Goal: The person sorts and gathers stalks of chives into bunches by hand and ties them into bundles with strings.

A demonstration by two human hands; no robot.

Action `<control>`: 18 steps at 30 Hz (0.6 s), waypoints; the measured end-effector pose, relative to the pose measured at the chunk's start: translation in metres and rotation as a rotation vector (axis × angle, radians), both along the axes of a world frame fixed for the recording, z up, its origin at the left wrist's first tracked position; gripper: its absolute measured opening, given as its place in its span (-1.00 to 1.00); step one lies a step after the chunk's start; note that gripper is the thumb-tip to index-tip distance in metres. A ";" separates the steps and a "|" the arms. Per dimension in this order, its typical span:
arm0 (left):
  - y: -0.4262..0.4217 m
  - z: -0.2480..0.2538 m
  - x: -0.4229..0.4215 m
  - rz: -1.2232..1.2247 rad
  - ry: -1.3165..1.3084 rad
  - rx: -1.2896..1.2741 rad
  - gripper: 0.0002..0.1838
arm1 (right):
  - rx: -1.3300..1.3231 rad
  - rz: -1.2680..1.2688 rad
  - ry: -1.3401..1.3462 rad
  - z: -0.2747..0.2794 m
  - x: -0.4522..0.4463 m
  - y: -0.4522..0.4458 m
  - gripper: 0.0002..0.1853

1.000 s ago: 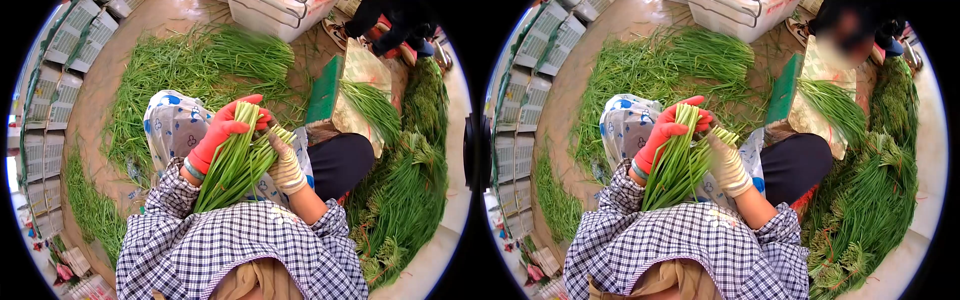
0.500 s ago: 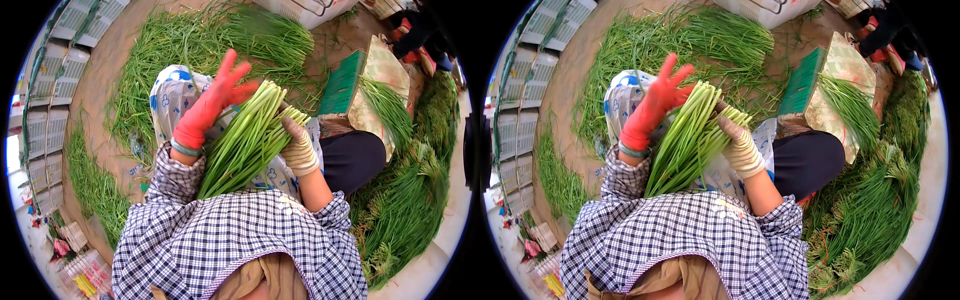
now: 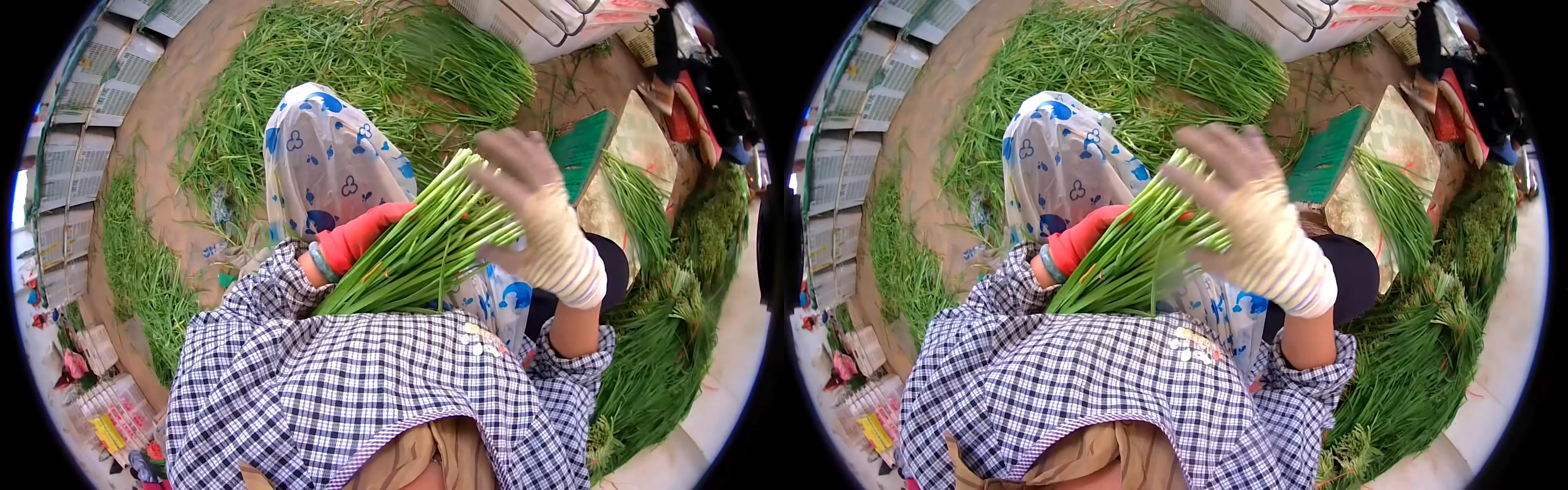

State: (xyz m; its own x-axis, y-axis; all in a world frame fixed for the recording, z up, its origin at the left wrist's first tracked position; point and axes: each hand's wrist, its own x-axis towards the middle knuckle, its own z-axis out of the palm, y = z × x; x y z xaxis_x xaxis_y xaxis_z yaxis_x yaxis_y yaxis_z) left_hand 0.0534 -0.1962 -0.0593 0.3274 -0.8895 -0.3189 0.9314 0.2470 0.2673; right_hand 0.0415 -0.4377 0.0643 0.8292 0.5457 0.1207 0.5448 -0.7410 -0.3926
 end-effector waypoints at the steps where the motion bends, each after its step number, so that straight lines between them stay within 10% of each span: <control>1: 0.005 -0.009 0.001 -0.041 0.006 0.023 -0.47 | -0.050 0.073 0.015 0.000 0.000 0.013 -0.22; 6: 0.010 -0.017 -0.003 -0.034 -0.188 0.062 -0.50 | 0.074 0.296 0.061 -0.042 0.017 0.030 -0.62; 8: 0.022 -0.018 -0.008 -0.011 0.367 -0.269 -0.50 | 0.556 0.144 0.362 -0.052 0.021 0.028 -0.86; 10: 0.023 -0.015 -0.013 -0.022 0.424 -0.367 -0.45 | 0.615 0.047 0.383 -0.055 0.017 0.030 -0.88; 12: 0.017 -0.002 -0.011 0.019 -0.190 0.062 -0.39 | 0.983 -0.380 0.647 -0.054 0.012 0.036 -0.88; 18: 0.009 -0.003 -0.007 -0.016 0.013 -0.002 -0.23 | 1.516 -0.539 0.551 -0.044 0.052 0.006 -0.83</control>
